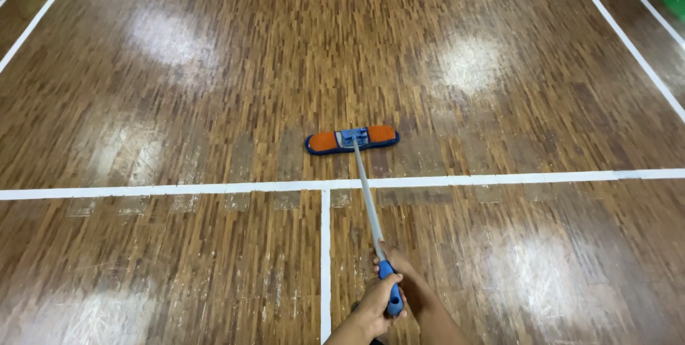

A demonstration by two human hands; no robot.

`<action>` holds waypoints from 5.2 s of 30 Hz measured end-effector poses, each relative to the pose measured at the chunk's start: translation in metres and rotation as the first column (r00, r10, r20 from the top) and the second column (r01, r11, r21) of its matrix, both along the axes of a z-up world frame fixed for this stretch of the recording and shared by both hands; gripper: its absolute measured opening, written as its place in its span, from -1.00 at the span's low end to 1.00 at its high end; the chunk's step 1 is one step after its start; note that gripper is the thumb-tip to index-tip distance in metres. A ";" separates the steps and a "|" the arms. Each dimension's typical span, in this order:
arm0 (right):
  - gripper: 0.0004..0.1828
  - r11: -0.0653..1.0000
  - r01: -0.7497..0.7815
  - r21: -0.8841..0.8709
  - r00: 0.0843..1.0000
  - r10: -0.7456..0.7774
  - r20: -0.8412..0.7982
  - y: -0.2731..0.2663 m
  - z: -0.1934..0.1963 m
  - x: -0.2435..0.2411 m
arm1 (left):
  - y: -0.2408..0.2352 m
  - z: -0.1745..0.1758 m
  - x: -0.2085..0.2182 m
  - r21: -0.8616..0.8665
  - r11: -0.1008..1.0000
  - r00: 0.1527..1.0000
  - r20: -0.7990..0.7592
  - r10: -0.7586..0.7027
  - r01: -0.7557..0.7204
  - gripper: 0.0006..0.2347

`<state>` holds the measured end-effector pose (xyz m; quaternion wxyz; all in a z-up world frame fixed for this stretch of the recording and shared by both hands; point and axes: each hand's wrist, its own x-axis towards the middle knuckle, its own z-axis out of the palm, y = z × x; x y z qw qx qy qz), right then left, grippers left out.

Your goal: The person mops a wooden indoor sports court floor using a flat mop with a blue handle and orange pad. They systematically clean the surface, moving the mop back and forth along the white court lines and across the green boundary area.

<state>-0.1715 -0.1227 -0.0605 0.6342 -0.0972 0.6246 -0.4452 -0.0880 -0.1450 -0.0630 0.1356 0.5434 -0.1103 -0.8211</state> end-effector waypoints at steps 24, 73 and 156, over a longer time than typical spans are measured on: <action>-0.54 0.993 0.108 -0.048 0.902 -0.078 0.424 -0.126 -0.195 -0.083 | -0.058 -0.009 -0.042 -0.029 0.996 0.990 0.116 -0.084 0.088 -0.89; -0.56 0.988 0.101 -0.119 0.948 -0.060 0.312 -0.247 -0.183 -0.121 | -0.187 -0.019 -0.074 -0.105 0.978 0.984 0.014 -0.179 0.179 -0.89; -0.60 0.997 0.032 0.067 0.999 -0.031 -0.026 -0.303 0.035 -0.101 | -0.283 0.043 -0.084 -0.064 0.964 0.966 0.019 -0.256 0.257 -0.81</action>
